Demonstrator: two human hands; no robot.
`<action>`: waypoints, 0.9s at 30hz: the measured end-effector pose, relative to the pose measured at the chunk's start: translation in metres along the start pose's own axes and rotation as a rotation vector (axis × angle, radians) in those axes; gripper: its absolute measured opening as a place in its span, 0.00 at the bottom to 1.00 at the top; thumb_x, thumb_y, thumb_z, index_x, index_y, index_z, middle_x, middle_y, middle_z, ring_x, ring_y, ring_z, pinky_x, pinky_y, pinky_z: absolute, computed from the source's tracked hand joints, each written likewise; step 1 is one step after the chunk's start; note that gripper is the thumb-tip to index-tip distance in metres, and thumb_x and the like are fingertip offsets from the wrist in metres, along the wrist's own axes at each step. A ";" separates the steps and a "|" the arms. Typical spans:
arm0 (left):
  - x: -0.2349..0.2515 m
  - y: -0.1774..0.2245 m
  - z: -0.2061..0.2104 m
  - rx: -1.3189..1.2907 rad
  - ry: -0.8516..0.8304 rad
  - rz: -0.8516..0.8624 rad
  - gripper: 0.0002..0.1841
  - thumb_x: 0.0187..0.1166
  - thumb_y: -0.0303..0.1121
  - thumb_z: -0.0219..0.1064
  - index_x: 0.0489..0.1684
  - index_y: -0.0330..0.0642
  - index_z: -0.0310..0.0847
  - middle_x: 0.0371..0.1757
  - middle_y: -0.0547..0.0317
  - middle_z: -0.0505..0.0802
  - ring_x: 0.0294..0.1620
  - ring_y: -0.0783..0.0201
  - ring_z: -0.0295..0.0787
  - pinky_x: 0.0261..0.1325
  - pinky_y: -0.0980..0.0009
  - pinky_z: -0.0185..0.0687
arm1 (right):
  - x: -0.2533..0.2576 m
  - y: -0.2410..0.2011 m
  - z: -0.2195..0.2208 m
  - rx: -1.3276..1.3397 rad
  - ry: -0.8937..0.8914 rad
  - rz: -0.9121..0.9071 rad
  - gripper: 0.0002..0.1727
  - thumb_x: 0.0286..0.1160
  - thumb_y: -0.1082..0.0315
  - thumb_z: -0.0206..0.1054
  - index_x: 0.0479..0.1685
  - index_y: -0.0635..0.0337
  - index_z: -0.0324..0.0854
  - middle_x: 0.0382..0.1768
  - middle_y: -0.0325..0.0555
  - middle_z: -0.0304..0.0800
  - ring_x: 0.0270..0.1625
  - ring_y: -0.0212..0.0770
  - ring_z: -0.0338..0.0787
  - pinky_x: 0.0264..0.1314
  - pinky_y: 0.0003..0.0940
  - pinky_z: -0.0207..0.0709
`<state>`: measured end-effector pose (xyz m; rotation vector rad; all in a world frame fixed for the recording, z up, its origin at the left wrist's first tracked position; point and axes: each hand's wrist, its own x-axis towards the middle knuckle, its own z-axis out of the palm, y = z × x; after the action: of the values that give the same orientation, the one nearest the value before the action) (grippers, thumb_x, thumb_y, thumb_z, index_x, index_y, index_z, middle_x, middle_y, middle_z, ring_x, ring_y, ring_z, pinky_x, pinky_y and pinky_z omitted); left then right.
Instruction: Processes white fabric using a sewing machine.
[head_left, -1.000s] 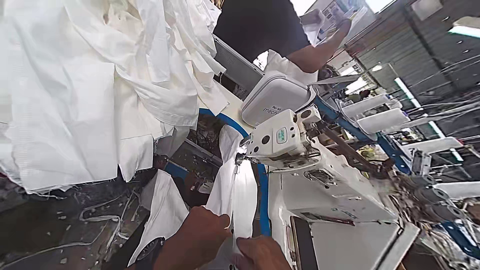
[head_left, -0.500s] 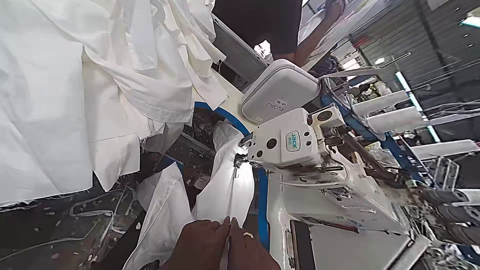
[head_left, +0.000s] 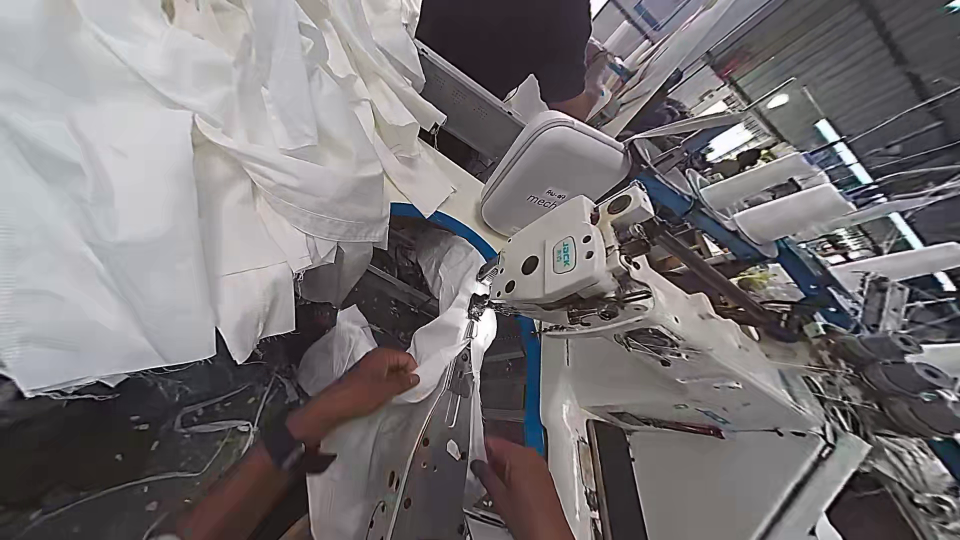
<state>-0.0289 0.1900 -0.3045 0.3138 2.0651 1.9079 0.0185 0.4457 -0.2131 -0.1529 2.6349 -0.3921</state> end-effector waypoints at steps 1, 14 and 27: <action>0.014 -0.009 -0.018 0.071 -0.017 0.053 0.12 0.85 0.31 0.60 0.36 0.32 0.83 0.26 0.60 0.81 0.28 0.70 0.75 0.37 0.69 0.73 | 0.004 0.018 0.008 0.090 0.009 -0.064 0.12 0.74 0.66 0.69 0.33 0.70 0.87 0.22 0.52 0.85 0.29 0.51 0.86 0.38 0.55 0.78; -0.039 0.008 0.068 0.245 0.224 0.492 0.07 0.63 0.26 0.65 0.19 0.36 0.85 0.12 0.53 0.82 0.16 0.57 0.80 0.26 0.58 0.71 | -0.033 -0.076 0.005 -0.298 0.318 -0.402 0.04 0.64 0.72 0.70 0.28 0.61 0.89 0.16 0.49 0.85 0.19 0.50 0.90 0.16 0.46 0.78; -0.010 0.012 0.032 -0.100 0.105 0.224 0.13 0.77 0.31 0.68 0.52 0.33 0.92 0.37 0.55 0.96 0.37 0.71 0.90 0.48 0.68 0.84 | -0.013 -0.080 -0.038 -0.374 0.030 -0.057 0.13 0.80 0.68 0.63 0.48 0.69 0.90 0.39 0.64 0.93 0.46 0.66 0.94 0.48 0.65 0.82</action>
<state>-0.0086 0.2175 -0.2937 0.4466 2.0666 2.1935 0.0155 0.3812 -0.1505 -0.3446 2.7121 0.0855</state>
